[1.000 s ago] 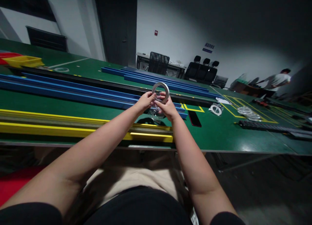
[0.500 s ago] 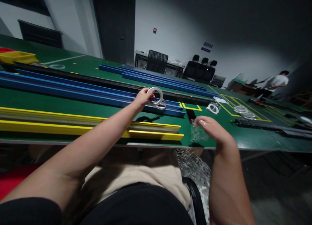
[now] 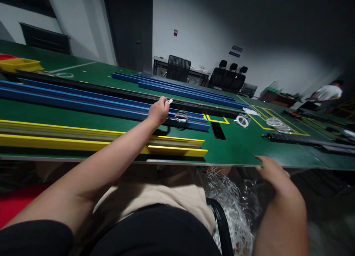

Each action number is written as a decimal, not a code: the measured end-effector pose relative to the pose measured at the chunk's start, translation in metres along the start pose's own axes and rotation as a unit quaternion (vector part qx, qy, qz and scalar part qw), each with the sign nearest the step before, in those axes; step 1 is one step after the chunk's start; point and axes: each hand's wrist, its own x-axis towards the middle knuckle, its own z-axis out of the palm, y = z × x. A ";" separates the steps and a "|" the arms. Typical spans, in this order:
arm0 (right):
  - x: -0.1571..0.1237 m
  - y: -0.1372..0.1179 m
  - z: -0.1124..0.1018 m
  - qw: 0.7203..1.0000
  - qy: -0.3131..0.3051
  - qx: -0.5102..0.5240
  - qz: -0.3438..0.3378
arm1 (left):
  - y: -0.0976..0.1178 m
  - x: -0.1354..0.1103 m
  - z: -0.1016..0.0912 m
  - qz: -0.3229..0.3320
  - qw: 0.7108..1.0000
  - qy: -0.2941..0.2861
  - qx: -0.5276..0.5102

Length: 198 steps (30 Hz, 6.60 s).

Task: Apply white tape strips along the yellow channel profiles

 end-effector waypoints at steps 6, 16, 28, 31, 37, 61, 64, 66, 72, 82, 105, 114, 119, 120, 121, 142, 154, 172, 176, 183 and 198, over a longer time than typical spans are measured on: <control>0.006 -0.110 -0.020 0.986 0.010 0.076 -0.150 | -0.014 -0.002 0.006 0.051 0.962 -0.132 0.233; 0.018 -0.246 -0.023 0.940 -0.003 0.168 -0.297 | -0.028 0.001 0.004 0.016 0.930 -0.240 0.278; 0.006 -0.267 -0.006 0.940 0.011 0.098 -0.327 | -0.016 -0.048 -0.108 0.104 0.884 -0.395 0.229; 0.007 -0.242 0.002 0.939 0.020 0.101 -0.327 | -0.047 -0.073 -0.154 0.066 0.853 -0.458 0.242; 0.028 -0.156 0.018 0.943 0.013 0.110 -0.313 | -0.094 -0.112 -0.183 0.057 0.868 -0.409 0.276; 0.048 -0.115 0.024 0.986 0.030 0.096 -0.134 | -0.089 -0.130 -0.165 0.135 0.906 -0.273 0.295; 0.057 -0.089 0.030 0.986 0.017 0.129 -0.105 | -0.106 -0.134 -0.174 0.124 0.913 -0.243 0.302; 0.058 -0.090 0.028 0.987 0.015 0.126 -0.096 | -0.106 -0.137 -0.171 0.123 0.919 -0.222 0.300; 0.046 -0.133 0.004 0.966 -0.042 0.191 -0.170 | -0.085 -0.144 -0.151 0.117 0.928 -0.210 0.284; 0.042 -0.157 -0.003 0.919 -0.096 0.246 -0.294 | 0.023 -0.160 -0.056 0.163 0.919 -0.226 0.280; 0.049 -0.116 0.002 0.871 -0.146 0.244 -0.401 | -0.130 -0.115 -0.150 0.125 0.889 -0.301 0.322; 0.059 -0.118 -0.008 0.860 -0.202 0.267 -0.384 | -0.102 -0.127 -0.147 0.166 0.865 -0.280 0.383; 0.063 -0.114 -0.003 0.852 -0.213 0.301 -0.371 | -0.105 -0.123 -0.148 0.154 0.866 -0.288 0.379; 0.063 -0.111 -0.003 0.845 -0.222 0.319 -0.368 | -0.107 -0.123 -0.148 0.151 0.866 -0.290 0.379; 0.063 -0.109 -0.004 0.835 -0.233 0.344 -0.362 | -0.108 -0.123 -0.148 0.149 0.865 -0.291 0.380; 0.051 -0.101 0.008 0.705 -0.182 0.648 -0.222 | -0.089 -0.127 -0.149 0.127 0.868 -0.292 0.381; 0.062 -0.101 -0.004 0.723 -0.250 0.604 -0.223 | -0.091 -0.131 -0.146 0.124 0.865 -0.279 0.398; 0.033 -0.245 -0.018 0.919 -0.151 0.188 -0.311 | 0.023 -0.153 -0.048 0.184 0.895 -0.246 0.324; 0.008 -0.259 -0.004 0.963 -0.003 0.101 -0.251 | 0.023 -0.156 -0.050 0.219 0.915 -0.233 0.247; 0.020 -0.195 0.004 0.965 0.022 0.063 -0.254 | -0.043 -0.143 -0.126 0.160 0.897 -0.273 0.309; 0.015 -0.172 -0.001 0.948 0.020 0.096 -0.301 | 0.010 -0.167 -0.070 0.201 0.912 -0.204 0.295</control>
